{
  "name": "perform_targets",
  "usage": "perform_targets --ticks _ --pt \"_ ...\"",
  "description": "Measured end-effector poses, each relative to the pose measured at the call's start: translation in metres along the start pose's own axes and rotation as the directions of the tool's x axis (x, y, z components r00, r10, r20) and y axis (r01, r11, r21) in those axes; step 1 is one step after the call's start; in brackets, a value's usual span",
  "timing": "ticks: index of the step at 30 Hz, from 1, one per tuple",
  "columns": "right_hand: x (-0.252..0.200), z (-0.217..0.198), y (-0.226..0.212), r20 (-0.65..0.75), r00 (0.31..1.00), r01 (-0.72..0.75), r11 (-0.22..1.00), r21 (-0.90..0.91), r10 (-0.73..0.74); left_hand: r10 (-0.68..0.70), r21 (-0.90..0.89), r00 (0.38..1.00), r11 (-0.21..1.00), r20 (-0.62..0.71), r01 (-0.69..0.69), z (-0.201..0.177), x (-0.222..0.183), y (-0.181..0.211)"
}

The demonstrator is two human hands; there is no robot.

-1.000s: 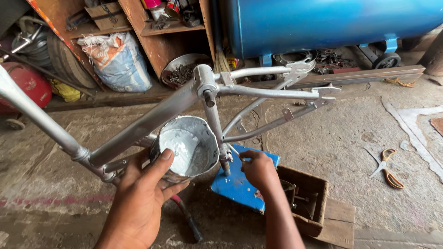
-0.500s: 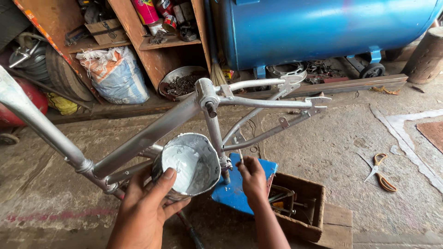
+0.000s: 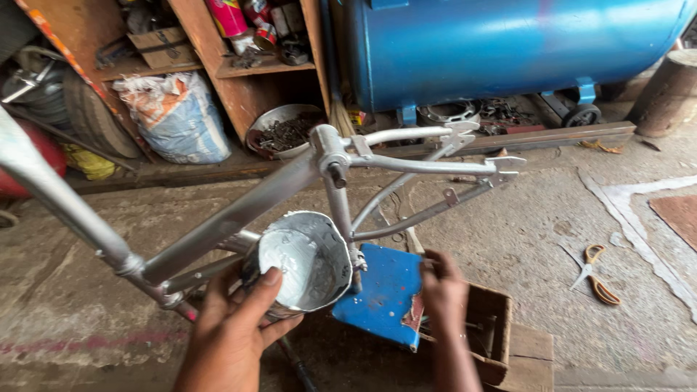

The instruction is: The person applies paint to a bicycle frame using a small brush, dipping it into a metal container of white paint and coating various parts of the frame including the joints and rear sections.

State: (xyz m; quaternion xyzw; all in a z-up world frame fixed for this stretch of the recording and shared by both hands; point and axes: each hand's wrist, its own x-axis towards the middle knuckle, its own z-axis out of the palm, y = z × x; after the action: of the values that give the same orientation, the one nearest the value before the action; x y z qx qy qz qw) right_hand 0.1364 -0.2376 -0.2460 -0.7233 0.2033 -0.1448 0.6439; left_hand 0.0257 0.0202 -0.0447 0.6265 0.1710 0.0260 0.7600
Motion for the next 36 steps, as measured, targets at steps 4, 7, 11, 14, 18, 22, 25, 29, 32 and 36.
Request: perform_targets --ticks 4,7,11,14,18,22,25,29,32,36 --pt "-0.016 -0.062 -0.066 0.165 0.986 0.041 0.921 -0.388 0.025 -0.062 0.032 0.994 0.997 -0.088 0.065 0.012 -0.005 0.012" --pt "-0.041 -0.081 -0.117 0.253 0.967 0.155 0.841 -0.519 -0.023 -0.036 0.079 0.997 0.996 -0.065 0.041 0.015 -0.008 0.014" --pt "-0.082 -0.077 -0.172 0.350 0.888 0.416 0.848 -0.330 -0.299 -0.043 0.093 0.998 0.995 -0.034 0.046 0.024 -0.007 0.014" --pt "-0.109 -0.069 -0.200 0.423 0.836 0.491 0.821 -0.291 -0.350 0.013 0.092 1.000 0.996 -0.008 -0.012 0.026 -0.012 0.011" --pt "-0.132 -0.060 -0.218 0.466 0.824 0.546 0.669 -0.504 -0.322 0.168 0.065 0.985 0.983 0.027 -0.169 0.026 -0.021 0.006" --pt "-0.140 -0.058 -0.219 0.485 0.768 0.638 0.571 -0.517 -0.419 0.172 0.047 0.984 0.984 0.036 -0.174 0.024 -0.026 0.008" --pt "-0.139 -0.060 -0.221 0.468 0.792 0.608 0.578 -0.544 -0.392 0.175 0.066 0.984 0.982 0.027 -0.176 0.022 -0.025 0.009" --pt "-0.134 -0.060 -0.220 0.458 0.794 0.604 0.593 -0.532 -0.399 0.151 0.145 0.988 0.978 0.016 -0.152 0.020 -0.024 0.012" --pt "-0.121 -0.063 -0.211 0.441 0.862 0.447 0.787 -0.425 -0.252 0.134 0.164 0.991 0.977 0.006 -0.134 0.020 -0.021 0.015" --pt "-0.096 -0.061 -0.166 0.471 0.867 0.300 0.926 -0.231 -0.163 0.030 0.077 0.998 0.997 -0.061 -0.025 0.021 -0.018 0.018"
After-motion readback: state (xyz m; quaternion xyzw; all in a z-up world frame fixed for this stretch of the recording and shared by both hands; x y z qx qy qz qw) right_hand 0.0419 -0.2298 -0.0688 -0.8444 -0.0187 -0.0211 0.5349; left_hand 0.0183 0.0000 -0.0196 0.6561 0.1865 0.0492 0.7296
